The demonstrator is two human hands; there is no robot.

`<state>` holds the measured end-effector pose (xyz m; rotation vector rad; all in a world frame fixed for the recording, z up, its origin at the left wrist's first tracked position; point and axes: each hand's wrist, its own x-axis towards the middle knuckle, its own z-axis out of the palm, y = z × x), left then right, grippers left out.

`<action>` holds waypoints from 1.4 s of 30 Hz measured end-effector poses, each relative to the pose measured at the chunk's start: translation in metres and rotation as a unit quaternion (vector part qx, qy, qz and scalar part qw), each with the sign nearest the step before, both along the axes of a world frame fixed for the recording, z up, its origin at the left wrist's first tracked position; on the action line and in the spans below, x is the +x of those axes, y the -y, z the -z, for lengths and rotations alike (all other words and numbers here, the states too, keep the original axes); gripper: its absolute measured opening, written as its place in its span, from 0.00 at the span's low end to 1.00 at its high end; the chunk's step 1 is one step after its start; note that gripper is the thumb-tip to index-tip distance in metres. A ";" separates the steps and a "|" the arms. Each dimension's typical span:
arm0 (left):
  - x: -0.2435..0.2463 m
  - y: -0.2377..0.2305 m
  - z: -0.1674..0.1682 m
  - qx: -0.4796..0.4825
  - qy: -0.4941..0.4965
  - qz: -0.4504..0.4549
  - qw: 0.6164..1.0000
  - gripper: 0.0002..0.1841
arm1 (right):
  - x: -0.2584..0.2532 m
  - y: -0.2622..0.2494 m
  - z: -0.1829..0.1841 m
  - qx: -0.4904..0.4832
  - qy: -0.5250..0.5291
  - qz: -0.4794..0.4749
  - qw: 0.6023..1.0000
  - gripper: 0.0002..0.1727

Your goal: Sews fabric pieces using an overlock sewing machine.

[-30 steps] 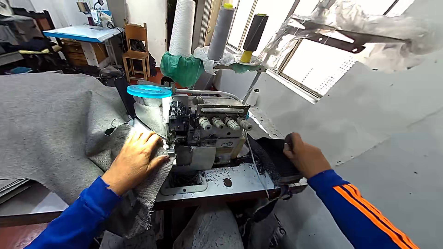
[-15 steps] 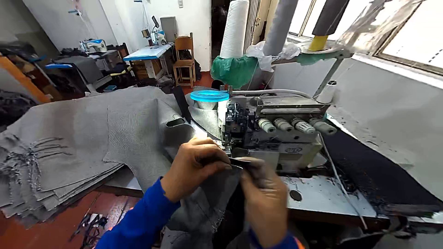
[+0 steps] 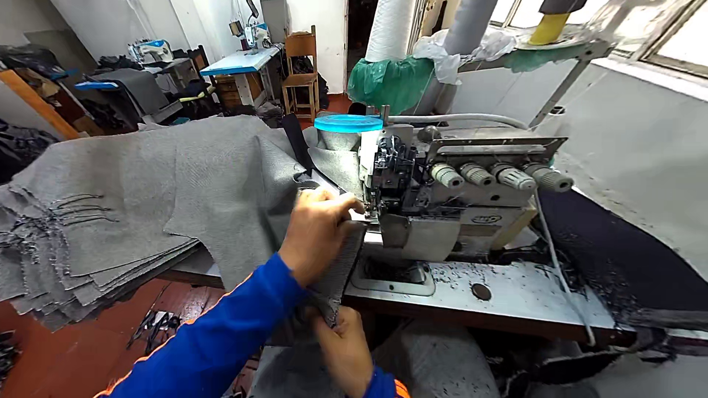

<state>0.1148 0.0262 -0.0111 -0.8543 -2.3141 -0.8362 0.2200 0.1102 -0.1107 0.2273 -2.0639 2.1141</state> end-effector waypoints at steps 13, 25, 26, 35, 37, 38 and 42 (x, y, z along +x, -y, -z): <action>0.022 -0.020 0.019 -0.141 -0.039 -0.013 0.989 0.09 | -0.006 -0.066 -0.008 -0.073 -0.043 -0.073 0.994 0.14; 0.080 0.013 0.019 -0.214 -0.119 0.078 0.966 0.33 | -0.024 -0.064 -0.011 -0.020 -0.120 0.028 0.992 0.20; 0.077 0.015 0.023 -0.231 -0.128 0.078 0.961 0.35 | -0.026 -0.062 -0.011 0.006 -0.136 0.047 0.990 0.20; 0.018 0.026 0.024 -0.228 -0.172 0.138 0.948 0.15 | -0.058 -0.054 -0.011 0.115 -0.204 0.138 0.962 0.22; 0.004 0.026 0.020 -0.218 -0.160 0.157 0.950 0.14 | -0.065 -0.057 -0.013 0.132 -0.214 0.149 0.957 0.23; -0.003 0.026 0.019 -0.212 -0.152 0.167 0.951 0.15 | -0.067 -0.057 -0.013 0.134 -0.220 0.149 0.955 0.23; -0.015 0.024 0.020 -0.207 -0.134 0.170 0.954 0.17 | -0.061 -0.058 0.002 0.132 -0.256 0.126 0.949 0.28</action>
